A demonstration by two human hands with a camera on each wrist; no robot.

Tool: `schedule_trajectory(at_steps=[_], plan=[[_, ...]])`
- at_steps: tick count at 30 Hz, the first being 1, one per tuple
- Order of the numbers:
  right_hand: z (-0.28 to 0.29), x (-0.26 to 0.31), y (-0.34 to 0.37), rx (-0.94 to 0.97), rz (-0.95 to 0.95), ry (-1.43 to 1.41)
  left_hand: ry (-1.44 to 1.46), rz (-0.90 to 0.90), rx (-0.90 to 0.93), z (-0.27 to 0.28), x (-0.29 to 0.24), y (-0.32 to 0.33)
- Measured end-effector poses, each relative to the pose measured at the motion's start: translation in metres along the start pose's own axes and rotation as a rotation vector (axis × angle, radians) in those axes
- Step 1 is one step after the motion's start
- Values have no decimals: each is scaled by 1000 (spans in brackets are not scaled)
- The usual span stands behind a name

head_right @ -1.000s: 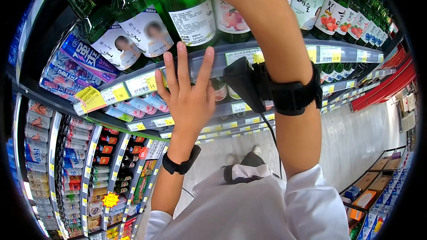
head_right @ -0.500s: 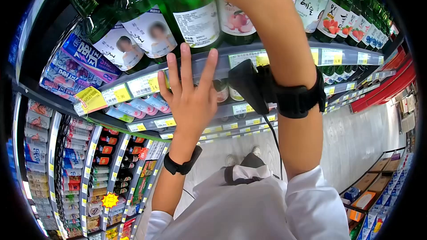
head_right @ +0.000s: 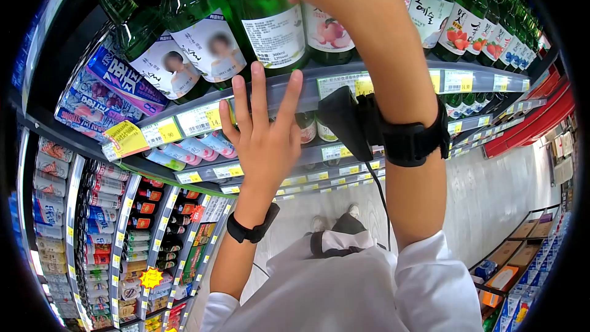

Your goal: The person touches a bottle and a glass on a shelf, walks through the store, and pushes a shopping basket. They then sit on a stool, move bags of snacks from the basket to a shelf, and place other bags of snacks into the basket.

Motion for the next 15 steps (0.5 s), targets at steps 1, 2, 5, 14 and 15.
schedule_trajectory(at_steps=[1, 2, 5, 14, 15], plan=[[0, 0, 0, -21, 19, 3, 4, 1, 3, 0, 0, 0], [-2, 0, -2, -21, 19, 3, 3, 2, 3, 0, 0, 0], [-2, -3, -4, -28, -83, 69, -4, 2, 4, 0, 0, 0], [0, -1, -1, -34, 14, 39, -16, 11, 13, 1, -1, 0], [1, -3, -2, -25, 23, 39, -17, 11, 13, 1, -1, 0]])
Point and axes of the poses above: each hand's wrist, its own y-axis away from the middle knuckle, its own z-axis out of the back of the hand, x = y × z, the point moved 3 cm from there along -y, towards the middle knuckle, and after that the axes turned 12 degrees about z, right-handed, at the moved point
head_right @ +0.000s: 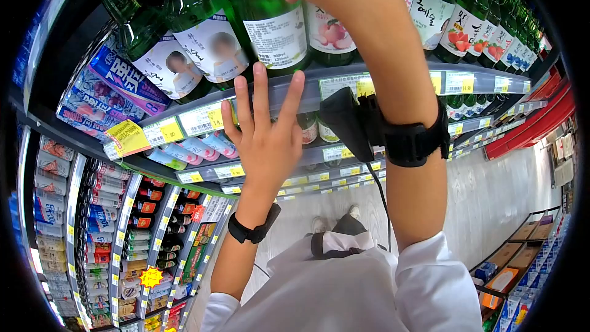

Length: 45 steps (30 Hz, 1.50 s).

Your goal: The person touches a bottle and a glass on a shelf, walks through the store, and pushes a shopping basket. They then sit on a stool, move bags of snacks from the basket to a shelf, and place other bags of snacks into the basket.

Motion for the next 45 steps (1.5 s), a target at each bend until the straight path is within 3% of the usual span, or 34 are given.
schedule_trajectory(at_steps=[2, 5, 8, 10, 11, 13, 17, 19, 20, 22, 25, 26, 27, 29, 32, 36, 38, 42, 44, 45], plan=[[-1, 1, -2, 8, 10, 0, -2, -1, -2, 1, 0, 0], [-1, 1, -4, 7, -124, 97, 18, 9, 15, 1, 0, 0], [-6, 0, 0, -7, -34, 9, 1, 5, 9, 1, 0, 0], [-15, 8, 5, -145, 51, 302, 13, 4, 11, 1, 0, 0], [-12, 8, 3, -145, 52, 303, 13, 4, 9, 1, 0, 0], [-5, 5, -2, -102, -67, 67, 15, 5, 5, 1, -1, 0], [-1, -1, -2, 5, -117, 81, 18, -1, -2, 1, 0, 0], [-12, -23, -8, -147, 178, 288, 9, -3, 3, 2, 0, 0], [-8, -19, -3, -147, 180, 283, 5, -1, 0, 0, 1, 0], [-3, 7, 5, -143, -22, -36, 8, -29, -38, -3, 1, 1], [-9, -22, -2, -178, -3, 81, -6, 3, 0, 2, -1, -1], [8, -28, -7, -85, -151, -96, 11, 5, 2, 2, -1, 0], [3, -27, -7, -84, -149, -98, 9, 6, 0, 2, 0, -1], [-9, -22, -6, -206, -67, 165, -4, -5, 5, 3, 0, 0], [-4, 17, 3, -159, -55, -8, 23, -33, -20, 0, 2, 0], [-8, 7, 2, -196, -27, 83, 25, -29, -16, -1, 2, 0], [-6, 10, 1, -139, -101, 49, 18, -38, -32, -2, 2, 0], [-8, 9, 5, -155, -49, -45, 17, -34, -23, 0, 0, 0], [-16, 4, 5, -197, 173, 406, -7, -2, 7, 4, -1, -1], [-14, 0, 3, -196, 172, 407, -6, -2, 8, 4, -1, 0]])
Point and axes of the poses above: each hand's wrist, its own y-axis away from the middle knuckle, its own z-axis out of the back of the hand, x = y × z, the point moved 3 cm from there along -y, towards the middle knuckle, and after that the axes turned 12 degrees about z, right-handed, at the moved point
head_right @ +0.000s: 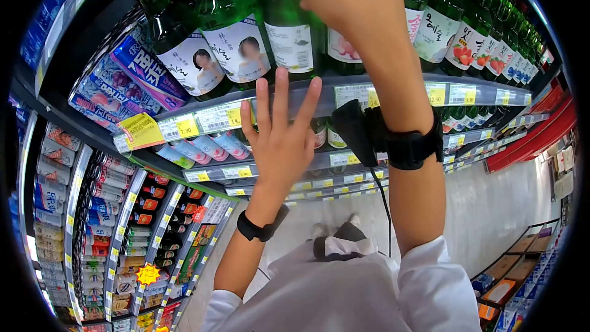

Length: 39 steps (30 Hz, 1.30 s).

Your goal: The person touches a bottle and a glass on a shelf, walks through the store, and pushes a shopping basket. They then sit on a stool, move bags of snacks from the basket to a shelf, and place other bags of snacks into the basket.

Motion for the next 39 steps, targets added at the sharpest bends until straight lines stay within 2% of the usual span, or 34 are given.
schedule_trajectory(at_steps=[2, 3, 5, 9, 12, 14, 15, 17, 18, 20, 30, 32, 33, 35, 39], plan=[[0, -9, 0, 21, -91, -215, 22, 3, 19, 0, 0, 0], [3, -7, -1, 20, -90, -215, 23, 2, 19, 0, 0, 0], [8, 0, -3, 126, -247, -419, 34, 11, 28, -1, 0, 0], [4, -2, -3, 149, -321, -399, 27, 6, 16, -2, 1, 0], [1, -13, -4, 94, -221, -281, 38, 11, 26, -1, 1, 0], [11, 6, -7, 246, -359, -351, 29, 5, 10, -2, 1, 0], [4, 4, -3, 248, -359, -353, 28, 6, 10, -4, 2, 0], [-6, 4, 5, 58, -58, -58, -4, -38, -52, -8, 3, 1], [-4, 6, 5, 59, -58, -60, -5, -36, -51, -8, 4, 1], [2, 7, 4, 38, -165, -375, 1, -38, -50, -8, 4, 1], [-2, 7, 3, 69, -146, -341, -8, -41, -59, -8, 4, 1], [-7, 8, 5, 51, -90, -118, 8, -37, -45, -7, 4, 1], [-4, 9, 4, 50, -89, -119, 7, -38, -46, -7, 4, 1], [4, 10, 0, 90, -163, -328, 6, -37, -43, -7, 3, 1], [6, 12, -2, 77, -145, -268, 15, -37, -36, -6, 3, 1]])
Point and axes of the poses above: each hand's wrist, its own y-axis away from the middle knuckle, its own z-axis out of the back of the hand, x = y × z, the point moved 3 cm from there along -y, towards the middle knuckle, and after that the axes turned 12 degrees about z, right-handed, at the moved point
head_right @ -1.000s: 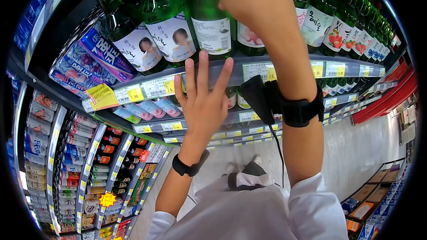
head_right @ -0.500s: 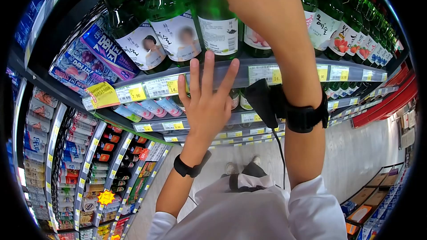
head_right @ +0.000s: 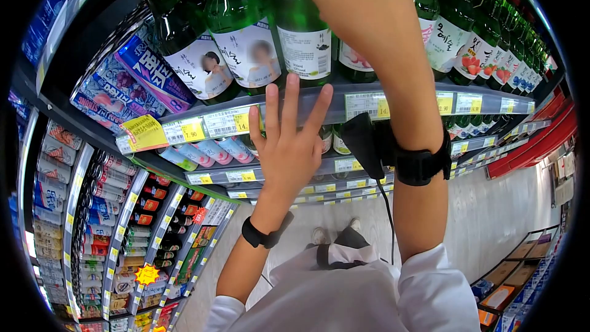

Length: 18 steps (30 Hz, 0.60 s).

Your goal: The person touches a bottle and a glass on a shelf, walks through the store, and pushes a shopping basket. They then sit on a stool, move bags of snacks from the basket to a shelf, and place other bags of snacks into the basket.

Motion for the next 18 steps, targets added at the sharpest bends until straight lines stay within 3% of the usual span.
schedule_trajectory(at_steps=[2, 3, 5, 9, 12, 14, 18], plan=[[2, -2, -4, 106, -199, -38, 1, 7, 9, 0, 0, 0], [0, -7, -2, 103, -195, -38, 2, 5, 4, 0, 0, 0], [-4, -14, 1, 14, 26, 80, 15, 11, 10, 0, 0, 0], [-8, -9, 4, -50, -28, -36, 25, 58, 72, 6, -1, 0], [-10, -13, 3, -70, 71, 158, 7, 43, 56, 4, 0, -1], [-1, -1, 2, -17, -45, 58, -48, 1, 7, 0, -1, 0], [-3, -21, 0, 19, -37, 64, -42, -5, 6, 0, 1, 0]])
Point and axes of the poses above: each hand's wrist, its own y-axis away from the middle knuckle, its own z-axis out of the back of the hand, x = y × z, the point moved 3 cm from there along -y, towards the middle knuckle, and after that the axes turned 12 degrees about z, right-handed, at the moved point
